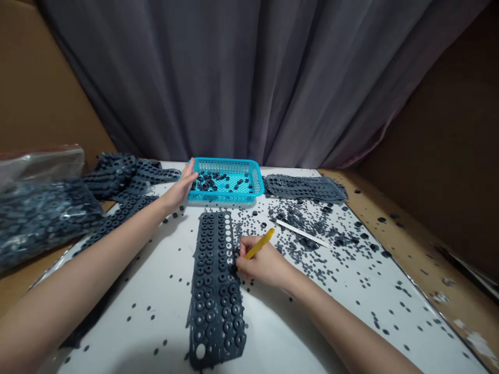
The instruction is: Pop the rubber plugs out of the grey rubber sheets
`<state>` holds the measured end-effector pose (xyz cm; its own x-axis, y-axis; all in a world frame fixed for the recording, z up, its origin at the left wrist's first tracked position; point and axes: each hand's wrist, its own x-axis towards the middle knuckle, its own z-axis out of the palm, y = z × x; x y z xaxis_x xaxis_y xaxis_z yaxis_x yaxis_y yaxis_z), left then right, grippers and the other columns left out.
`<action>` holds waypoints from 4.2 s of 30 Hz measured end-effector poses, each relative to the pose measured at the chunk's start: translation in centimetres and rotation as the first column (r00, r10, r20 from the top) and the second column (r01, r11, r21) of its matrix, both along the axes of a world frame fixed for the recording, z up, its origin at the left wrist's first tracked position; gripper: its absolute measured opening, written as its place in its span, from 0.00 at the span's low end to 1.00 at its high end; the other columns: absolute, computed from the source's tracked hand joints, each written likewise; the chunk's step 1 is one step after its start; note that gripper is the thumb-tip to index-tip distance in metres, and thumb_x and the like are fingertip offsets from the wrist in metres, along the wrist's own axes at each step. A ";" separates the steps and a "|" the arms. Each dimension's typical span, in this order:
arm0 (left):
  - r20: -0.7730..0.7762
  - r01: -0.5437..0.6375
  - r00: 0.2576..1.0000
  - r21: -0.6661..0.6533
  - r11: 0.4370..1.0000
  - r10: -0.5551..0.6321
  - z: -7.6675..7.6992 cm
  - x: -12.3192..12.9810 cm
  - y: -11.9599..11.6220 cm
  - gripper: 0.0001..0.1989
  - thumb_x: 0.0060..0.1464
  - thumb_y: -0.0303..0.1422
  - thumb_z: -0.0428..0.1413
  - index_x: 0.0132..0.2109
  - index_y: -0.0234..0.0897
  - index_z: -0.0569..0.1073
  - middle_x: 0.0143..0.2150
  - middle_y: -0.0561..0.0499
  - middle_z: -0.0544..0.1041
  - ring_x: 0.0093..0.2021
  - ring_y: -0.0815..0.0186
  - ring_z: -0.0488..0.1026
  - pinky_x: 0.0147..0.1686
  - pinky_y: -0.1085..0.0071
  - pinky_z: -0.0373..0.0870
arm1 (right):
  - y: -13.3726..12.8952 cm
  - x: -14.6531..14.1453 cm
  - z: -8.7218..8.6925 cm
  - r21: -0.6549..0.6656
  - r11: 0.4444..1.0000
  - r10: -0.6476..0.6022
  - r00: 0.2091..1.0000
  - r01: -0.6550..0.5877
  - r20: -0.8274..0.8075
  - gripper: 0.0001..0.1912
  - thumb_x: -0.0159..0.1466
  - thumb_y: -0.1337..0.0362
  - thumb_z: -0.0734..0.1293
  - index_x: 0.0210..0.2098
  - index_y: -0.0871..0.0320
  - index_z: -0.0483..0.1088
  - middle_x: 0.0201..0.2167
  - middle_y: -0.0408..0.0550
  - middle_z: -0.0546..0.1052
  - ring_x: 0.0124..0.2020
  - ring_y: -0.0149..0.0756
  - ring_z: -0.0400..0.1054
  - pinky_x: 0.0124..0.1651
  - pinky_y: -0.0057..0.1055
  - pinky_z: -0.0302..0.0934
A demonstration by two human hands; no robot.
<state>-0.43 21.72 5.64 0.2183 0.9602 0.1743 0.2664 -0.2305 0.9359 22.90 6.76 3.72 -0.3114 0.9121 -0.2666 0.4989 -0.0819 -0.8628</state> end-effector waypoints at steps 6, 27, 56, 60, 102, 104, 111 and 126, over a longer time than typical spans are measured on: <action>-0.390 0.208 0.914 0.223 0.952 -0.108 1.3 0.6 -9.7 0.13 0.57 0.38 0.51 0.48 0.42 0.69 0.50 0.48 0.72 0.53 0.59 0.67 0.55 0.58 0.62 | 0.1 0.0 0.0 -0.005 1.000 0.022 1.000 -0.022 -0.008 0.08 0.49 0.74 0.62 0.21 0.56 0.57 0.14 0.36 0.67 0.17 0.27 0.64 0.19 0.21 0.51; -0.588 0.686 0.601 0.032 0.727 -0.541 -1.0 -0.5 -20.6 0.11 0.56 0.34 0.55 0.47 0.42 0.71 0.45 0.49 0.74 0.45 0.63 0.68 0.46 0.67 0.62 | -4.5 1.0 -1.3 -0.006 0.961 -0.263 0.901 0.278 -0.346 0.07 0.53 0.65 0.67 0.24 0.57 0.62 0.19 0.42 0.74 0.19 0.30 0.68 0.24 0.25 0.62; -0.892 0.752 0.448 0.344 0.563 -0.054 -3.8 4.2 -15.3 0.14 0.61 0.23 0.43 0.34 0.33 0.73 0.31 0.46 0.74 0.33 0.62 0.67 0.34 0.66 0.58 | -4.1 0.5 -2.3 0.073 0.967 -0.223 0.952 0.243 -0.211 0.06 0.51 0.68 0.64 0.21 0.56 0.60 0.16 0.40 0.71 0.18 0.30 0.67 0.23 0.24 0.59; -0.725 0.601 0.642 0.273 0.751 -0.250 -4.6 3.3 -15.0 0.12 0.63 0.30 0.45 0.39 0.35 0.73 0.36 0.47 0.76 0.38 0.63 0.69 0.39 0.66 0.63 | -4.1 0.5 -2.2 0.052 0.968 -0.230 0.949 0.247 -0.218 0.07 0.51 0.68 0.64 0.21 0.56 0.60 0.16 0.40 0.71 0.18 0.29 0.67 0.23 0.24 0.58; -0.784 0.739 0.412 -0.011 0.673 -0.465 -1.7 5.4 -16.4 0.07 0.56 0.28 0.52 0.39 0.32 0.73 0.36 0.46 0.71 0.40 0.61 0.67 0.40 0.68 0.66 | -5.8 0.8 -2.3 0.087 0.984 -0.136 0.966 0.158 -0.219 0.06 0.51 0.70 0.63 0.20 0.56 0.59 0.16 0.40 0.68 0.18 0.27 0.60 0.21 0.23 0.50; -0.854 0.767 0.323 -0.016 0.641 -0.408 -1.9 5.5 -16.6 0.08 0.58 0.26 0.49 0.36 0.32 0.73 0.34 0.47 0.70 0.38 0.62 0.67 0.38 0.69 0.65 | -5.8 0.8 -2.4 0.080 0.984 -0.139 0.963 0.161 -0.231 0.06 0.51 0.69 0.63 0.20 0.56 0.59 0.16 0.40 0.68 0.18 0.28 0.61 0.21 0.23 0.50; -0.930 0.840 0.324 0.198 0.505 -0.175 -3.7 4.2 -17.6 0.14 0.61 0.21 0.42 0.37 0.30 0.72 0.32 0.46 0.70 0.34 0.62 0.64 0.34 0.68 0.63 | -5.8 0.9 -2.5 0.118 0.980 -0.135 0.969 0.162 -0.208 0.07 0.50 0.70 0.63 0.20 0.57 0.59 0.16 0.39 0.67 0.18 0.27 0.59 0.21 0.23 0.48; -0.523 0.610 0.725 0.184 0.771 -0.449 -4.5 3.0 -16.9 0.07 0.62 0.28 0.47 0.39 0.35 0.69 0.36 0.49 0.73 0.38 0.68 0.70 0.39 0.73 0.68 | -5.8 1.1 -2.5 0.065 0.986 -0.140 0.973 0.155 -0.185 0.06 0.49 0.70 0.63 0.20 0.57 0.60 0.15 0.39 0.67 0.18 0.26 0.59 0.21 0.23 0.48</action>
<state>2.62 4.86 1.16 0.7999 0.5633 0.2071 0.3526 -0.7203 0.5973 24.01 0.94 1.23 -0.2080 0.9674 -0.1445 0.3229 -0.0715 -0.9437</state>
